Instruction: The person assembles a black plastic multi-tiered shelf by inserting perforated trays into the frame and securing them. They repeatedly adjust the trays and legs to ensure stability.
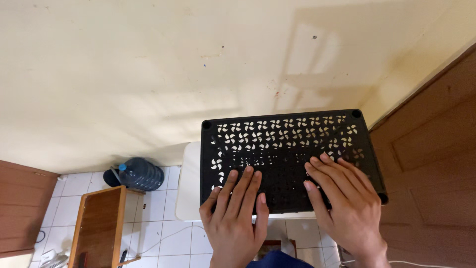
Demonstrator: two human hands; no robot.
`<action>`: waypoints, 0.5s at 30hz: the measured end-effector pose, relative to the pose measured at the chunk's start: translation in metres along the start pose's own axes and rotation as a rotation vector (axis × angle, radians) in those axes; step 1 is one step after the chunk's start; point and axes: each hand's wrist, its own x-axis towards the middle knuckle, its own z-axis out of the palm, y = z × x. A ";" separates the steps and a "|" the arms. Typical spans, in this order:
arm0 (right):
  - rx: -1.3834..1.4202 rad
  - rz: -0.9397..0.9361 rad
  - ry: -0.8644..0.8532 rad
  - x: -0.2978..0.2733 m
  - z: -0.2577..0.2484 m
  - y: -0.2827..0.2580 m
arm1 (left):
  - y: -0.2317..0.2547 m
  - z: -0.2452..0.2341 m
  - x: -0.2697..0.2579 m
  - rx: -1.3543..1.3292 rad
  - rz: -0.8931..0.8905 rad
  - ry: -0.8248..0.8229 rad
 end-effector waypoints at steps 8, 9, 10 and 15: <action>0.077 -0.025 -0.055 -0.006 -0.013 0.004 | -0.001 -0.018 0.002 0.012 0.019 -0.048; 0.095 -0.020 -0.054 -0.010 -0.013 0.005 | -0.001 -0.020 0.004 0.003 0.035 -0.062; 0.101 -0.006 -0.035 -0.014 -0.014 0.008 | -0.002 -0.023 0.005 -0.006 0.052 -0.080; 0.182 0.107 0.064 -0.026 -0.025 0.049 | -0.007 -0.033 0.015 -0.014 0.118 -0.174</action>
